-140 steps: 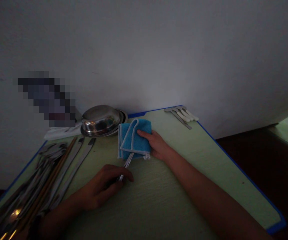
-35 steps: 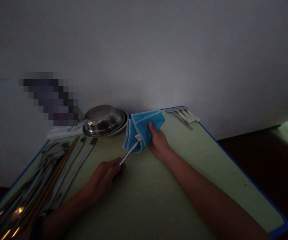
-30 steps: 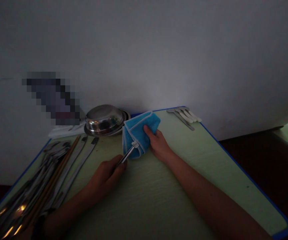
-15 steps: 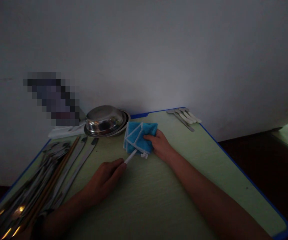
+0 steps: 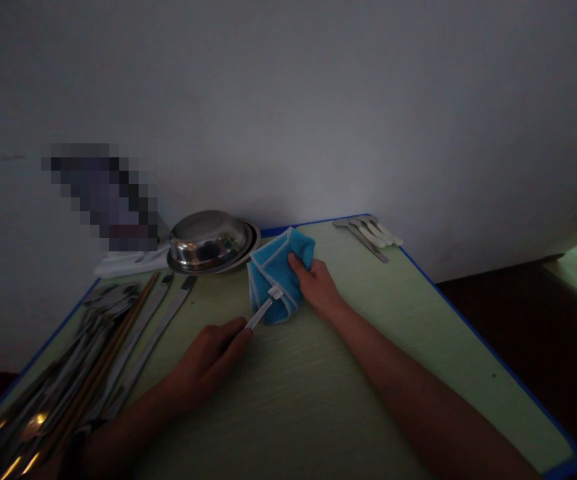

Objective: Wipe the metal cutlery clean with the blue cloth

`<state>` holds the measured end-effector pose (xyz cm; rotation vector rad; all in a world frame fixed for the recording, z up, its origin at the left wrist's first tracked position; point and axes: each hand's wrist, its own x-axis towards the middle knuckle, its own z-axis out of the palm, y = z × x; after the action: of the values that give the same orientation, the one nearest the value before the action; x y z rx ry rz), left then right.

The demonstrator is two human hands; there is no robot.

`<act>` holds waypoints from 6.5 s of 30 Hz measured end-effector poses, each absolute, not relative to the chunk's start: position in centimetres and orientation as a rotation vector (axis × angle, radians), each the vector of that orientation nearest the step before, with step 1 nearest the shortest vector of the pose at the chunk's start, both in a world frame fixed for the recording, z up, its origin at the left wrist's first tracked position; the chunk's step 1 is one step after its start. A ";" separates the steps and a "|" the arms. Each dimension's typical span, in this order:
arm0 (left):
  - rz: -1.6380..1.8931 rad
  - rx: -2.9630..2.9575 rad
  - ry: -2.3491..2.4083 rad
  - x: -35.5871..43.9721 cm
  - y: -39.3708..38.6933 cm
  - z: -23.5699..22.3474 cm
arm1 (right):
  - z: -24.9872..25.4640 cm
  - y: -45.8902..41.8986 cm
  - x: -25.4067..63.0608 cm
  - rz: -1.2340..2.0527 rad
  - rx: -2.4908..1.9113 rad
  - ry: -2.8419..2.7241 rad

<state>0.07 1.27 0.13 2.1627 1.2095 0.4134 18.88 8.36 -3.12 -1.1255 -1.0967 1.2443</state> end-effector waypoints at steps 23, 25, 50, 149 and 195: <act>0.401 2.161 1.199 0.0 1.3 0.1 | -2.3 8.5 19.4 1.587 -1.051 -0.820; 0.394 2.161 1.195 0.0 1.3 0.1 | -2.2 8.5 19.4 1.593 -1.065 -0.802; 0.436 2.167 1.199 0.0 1.3 -0.1 | -2.7 8.6 18.9 1.555 -0.973 -0.801; 0.635 2.014 1.254 -0.2 1.3 -0.2 | -3.0 8.6 19.5 1.402 -1.042 -1.106; 0.597 1.949 1.217 0.2 1.3 -0.1 | -2.0 8.4 18.6 1.596 -0.938 -0.690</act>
<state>0.15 1.27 -0.06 1.9489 1.2170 0.5969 18.60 8.36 -2.03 -0.9381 -0.6902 1.5958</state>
